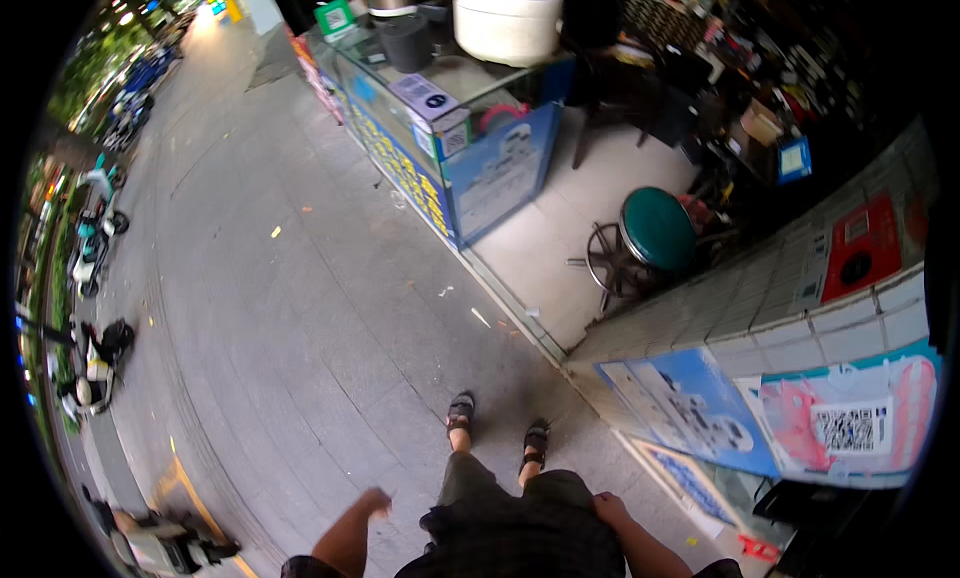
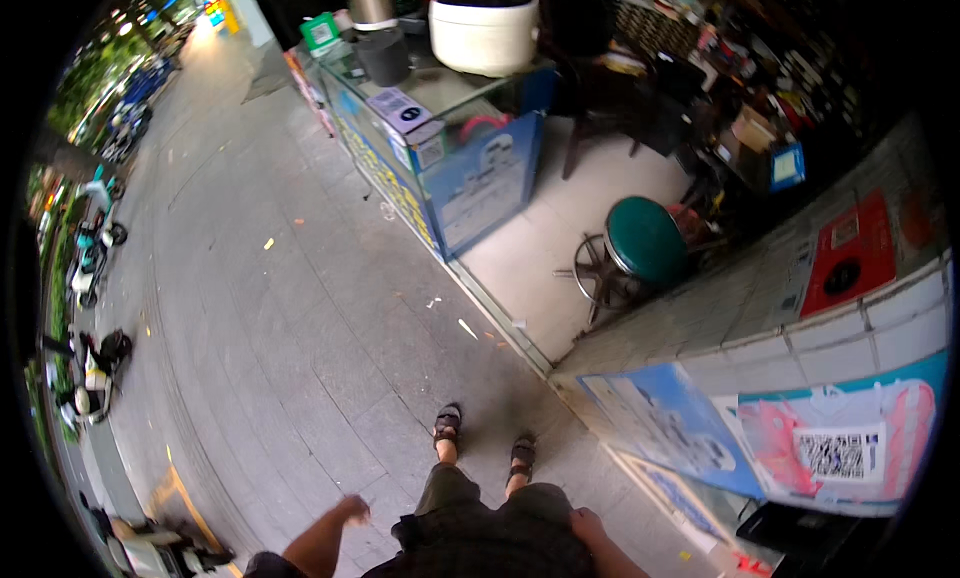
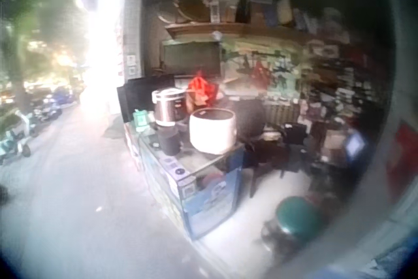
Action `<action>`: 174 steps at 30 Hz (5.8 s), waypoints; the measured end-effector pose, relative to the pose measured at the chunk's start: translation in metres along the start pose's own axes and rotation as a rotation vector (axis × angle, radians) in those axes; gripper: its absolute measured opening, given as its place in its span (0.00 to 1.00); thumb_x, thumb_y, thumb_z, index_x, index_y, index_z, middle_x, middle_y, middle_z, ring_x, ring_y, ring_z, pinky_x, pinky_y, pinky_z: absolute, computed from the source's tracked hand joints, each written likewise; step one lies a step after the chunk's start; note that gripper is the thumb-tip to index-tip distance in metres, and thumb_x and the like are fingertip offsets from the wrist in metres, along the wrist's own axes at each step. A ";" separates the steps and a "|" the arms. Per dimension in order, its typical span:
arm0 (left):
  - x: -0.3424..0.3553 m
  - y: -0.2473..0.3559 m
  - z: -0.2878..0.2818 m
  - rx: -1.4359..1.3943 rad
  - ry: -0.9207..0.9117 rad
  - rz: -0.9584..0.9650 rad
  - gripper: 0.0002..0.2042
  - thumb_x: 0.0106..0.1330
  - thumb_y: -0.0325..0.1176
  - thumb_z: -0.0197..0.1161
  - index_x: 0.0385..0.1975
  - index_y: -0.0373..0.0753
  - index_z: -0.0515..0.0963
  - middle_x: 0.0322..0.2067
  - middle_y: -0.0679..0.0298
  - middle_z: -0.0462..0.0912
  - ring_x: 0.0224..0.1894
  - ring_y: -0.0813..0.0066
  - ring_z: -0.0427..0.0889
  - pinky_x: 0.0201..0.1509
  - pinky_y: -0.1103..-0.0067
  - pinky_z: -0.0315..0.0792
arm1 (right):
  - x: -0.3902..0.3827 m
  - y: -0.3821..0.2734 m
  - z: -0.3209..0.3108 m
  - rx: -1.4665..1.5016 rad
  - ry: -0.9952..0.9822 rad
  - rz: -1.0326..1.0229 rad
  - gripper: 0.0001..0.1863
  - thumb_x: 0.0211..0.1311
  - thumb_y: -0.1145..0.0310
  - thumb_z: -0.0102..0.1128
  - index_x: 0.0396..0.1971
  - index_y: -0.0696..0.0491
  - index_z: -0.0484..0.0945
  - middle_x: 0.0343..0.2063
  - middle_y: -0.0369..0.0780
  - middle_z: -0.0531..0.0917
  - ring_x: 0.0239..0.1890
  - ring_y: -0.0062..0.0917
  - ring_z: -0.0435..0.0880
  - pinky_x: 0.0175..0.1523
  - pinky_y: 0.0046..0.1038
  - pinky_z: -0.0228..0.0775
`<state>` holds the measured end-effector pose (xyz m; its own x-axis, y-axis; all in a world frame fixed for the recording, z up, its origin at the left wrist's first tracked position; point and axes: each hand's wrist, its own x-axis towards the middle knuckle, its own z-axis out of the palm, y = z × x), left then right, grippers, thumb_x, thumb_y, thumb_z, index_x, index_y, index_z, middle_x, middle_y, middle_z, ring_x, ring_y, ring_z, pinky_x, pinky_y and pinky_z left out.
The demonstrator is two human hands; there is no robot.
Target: The person retrieves a cordless drill from a cluttered workbench and proceeds to work on the internal components of a disassembled appliance. They use the drill to manipulate screws or fasteners within the machine's housing while occasionally adjusting internal parts with their hand.
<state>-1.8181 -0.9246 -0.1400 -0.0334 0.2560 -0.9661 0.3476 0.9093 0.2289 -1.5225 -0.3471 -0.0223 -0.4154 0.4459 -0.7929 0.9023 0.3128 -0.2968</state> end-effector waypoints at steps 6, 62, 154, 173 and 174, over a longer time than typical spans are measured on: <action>-0.004 -0.029 -0.265 -0.474 0.619 -0.085 0.07 0.58 0.34 0.68 0.27 0.37 0.83 0.26 0.58 0.87 0.31 0.68 0.87 0.36 0.69 0.80 | -0.053 -0.005 0.058 0.130 0.036 0.005 0.24 0.65 0.52 0.53 0.43 0.59 0.83 0.43 0.55 0.85 0.49 0.50 0.83 0.55 0.44 0.74; -0.170 0.370 -0.928 0.219 1.390 0.344 0.30 0.66 0.37 0.65 0.67 0.38 0.66 0.70 0.49 0.64 0.73 0.43 0.58 0.74 0.54 0.54 | 0.328 -0.534 -0.343 0.367 0.306 -0.375 0.14 0.70 0.62 0.54 0.40 0.57 0.82 0.39 0.50 0.85 0.45 0.45 0.84 0.52 0.41 0.76; 0.010 0.589 -0.314 -2.587 0.844 -0.861 0.22 0.67 0.48 0.58 0.48 0.35 0.83 0.40 0.51 0.88 0.46 0.54 0.86 0.51 0.65 0.77 | 0.083 -0.946 -0.282 0.367 -1.267 -0.412 0.22 0.71 0.50 0.56 0.50 0.54 0.74 0.49 0.44 0.80 0.56 0.38 0.79 0.63 0.43 0.70; 0.077 0.681 -0.074 -3.629 1.010 -1.451 0.15 0.71 0.39 0.57 0.47 0.34 0.80 0.38 0.58 0.86 0.36 0.70 0.83 0.42 0.73 0.77 | -0.145 -0.626 0.164 -0.562 -1.536 0.047 0.21 0.66 0.58 0.64 0.54 0.50 0.73 0.56 0.43 0.78 0.61 0.41 0.74 0.69 0.51 0.62; 0.072 0.684 -0.072 -3.671 1.103 -1.633 0.14 0.71 0.38 0.57 0.45 0.35 0.81 0.36 0.58 0.86 0.35 0.70 0.84 0.41 0.73 0.78 | -0.161 -0.613 0.179 -0.586 -1.574 0.073 0.20 0.65 0.60 0.64 0.53 0.50 0.74 0.56 0.44 0.78 0.61 0.41 0.74 0.70 0.51 0.62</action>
<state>-1.6500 -0.2603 -0.0447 0.6747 -0.0952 -0.7319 0.4375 -0.7470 0.5005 -1.9876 -0.7604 0.1923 0.4612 -0.6287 -0.6261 0.6011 0.7404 -0.3008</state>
